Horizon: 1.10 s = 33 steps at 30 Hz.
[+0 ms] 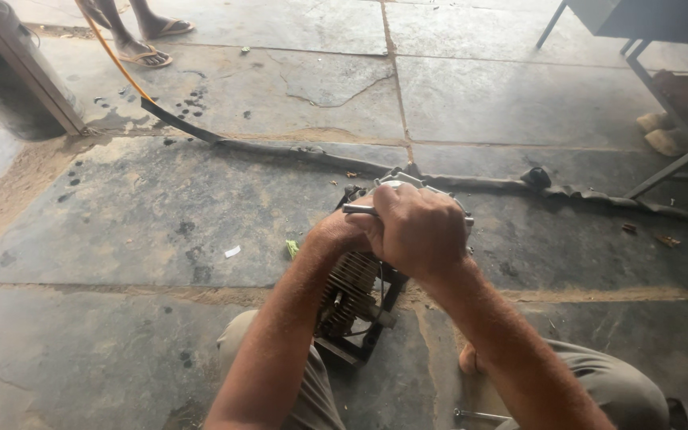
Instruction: The person uses a T-handle wrench and a thin metal rod to loosen and remove bolts from a motorcycle engine cover, then sets the cover aside to work on the internal components.
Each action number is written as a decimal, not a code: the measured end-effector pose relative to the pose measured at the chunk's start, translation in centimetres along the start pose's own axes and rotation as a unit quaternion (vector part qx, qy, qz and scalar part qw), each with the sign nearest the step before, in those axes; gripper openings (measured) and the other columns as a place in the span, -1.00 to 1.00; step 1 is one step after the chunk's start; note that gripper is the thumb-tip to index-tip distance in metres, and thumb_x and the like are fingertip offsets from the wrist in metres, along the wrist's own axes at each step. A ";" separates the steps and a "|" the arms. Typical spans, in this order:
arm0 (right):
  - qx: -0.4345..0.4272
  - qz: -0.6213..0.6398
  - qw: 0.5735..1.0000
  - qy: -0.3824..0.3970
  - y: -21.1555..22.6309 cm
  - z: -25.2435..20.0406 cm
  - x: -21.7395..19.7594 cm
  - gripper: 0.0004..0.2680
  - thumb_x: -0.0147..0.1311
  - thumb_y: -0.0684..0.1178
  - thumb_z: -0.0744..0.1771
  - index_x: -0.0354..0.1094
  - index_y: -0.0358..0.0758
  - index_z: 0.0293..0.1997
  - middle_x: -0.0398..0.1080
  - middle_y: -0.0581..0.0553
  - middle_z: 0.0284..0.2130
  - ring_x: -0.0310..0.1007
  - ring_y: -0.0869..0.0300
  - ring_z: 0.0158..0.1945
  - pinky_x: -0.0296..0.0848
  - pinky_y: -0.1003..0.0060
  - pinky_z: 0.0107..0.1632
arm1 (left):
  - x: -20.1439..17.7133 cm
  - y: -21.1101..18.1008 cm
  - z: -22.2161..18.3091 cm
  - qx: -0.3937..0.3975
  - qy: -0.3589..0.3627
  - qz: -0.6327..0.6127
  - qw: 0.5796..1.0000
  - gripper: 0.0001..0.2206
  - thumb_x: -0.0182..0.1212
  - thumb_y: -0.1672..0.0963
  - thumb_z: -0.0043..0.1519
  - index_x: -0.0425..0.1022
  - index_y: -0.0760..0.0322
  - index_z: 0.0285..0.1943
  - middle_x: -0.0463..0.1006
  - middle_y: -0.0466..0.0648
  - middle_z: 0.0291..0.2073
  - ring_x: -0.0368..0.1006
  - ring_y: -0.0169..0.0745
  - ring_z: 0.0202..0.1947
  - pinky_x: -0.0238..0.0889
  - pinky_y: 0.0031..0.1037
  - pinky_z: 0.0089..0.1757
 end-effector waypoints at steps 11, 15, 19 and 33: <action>0.119 0.022 0.985 0.120 -0.3 -0.6 1.6 -0.52 -0.15 0.45 0.38 0.38 -0.19 -0.48 0.32 -0.04 -0.76 0.38 0.22 -0.73 0.39 0.21 -0.65 | 0.2 1.1 -0.3 0.000 -0.010 -0.015 1.000 -0.89 0.16 0.14 0.32 0.57 0.24 -0.13 0.65 -0.03 -0.28 0.58 -0.24 -0.33 0.52 -0.47 -0.35; 0.075 0.020 0.997 0.022 -0.3 0.1 -0.3 -0.53 -0.13 0.42 0.40 0.35 -0.19 -0.49 0.33 -0.05 -0.71 0.39 0.19 -0.68 0.40 0.19 -0.59 | -0.6 -0.4 -0.5 0.013 -0.019 0.004 1.000 -0.89 0.15 0.14 0.32 0.57 0.24 -0.13 0.65 -0.03 -0.27 0.57 -0.25 -0.33 0.51 -0.49 -0.37; 0.018 0.049 0.999 -0.014 -1.9 0.1 -2.0 -0.59 -0.06 0.38 0.44 0.39 -0.13 -0.39 0.36 0.00 -0.63 0.35 0.26 -0.62 0.39 0.25 -0.54 | -0.8 -1.8 -0.5 0.011 -0.024 0.013 1.000 -0.90 0.15 0.15 0.33 0.57 0.23 -0.13 0.65 -0.03 -0.27 0.57 -0.27 -0.34 0.51 -0.51 -0.38; 0.005 -0.017 0.998 -0.063 -7.0 -5.6 -8.5 -0.63 0.12 0.34 0.42 0.44 -0.17 -0.35 0.26 0.07 -0.70 0.20 0.29 -0.66 0.14 0.25 -0.56 | 4.6 -9.5 -0.7 0.150 0.058 0.152 0.975 -0.82 0.43 0.01 0.17 0.61 0.13 -0.28 0.66 -0.15 -0.39 0.57 -0.34 -0.40 0.48 -0.40 -0.26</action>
Point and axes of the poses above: each hand's wrist, its own z-axis towards the middle knuckle, its own x-axis out of the palm, y = z × x, the point moved 10 cm from there along z, towards the middle knuckle
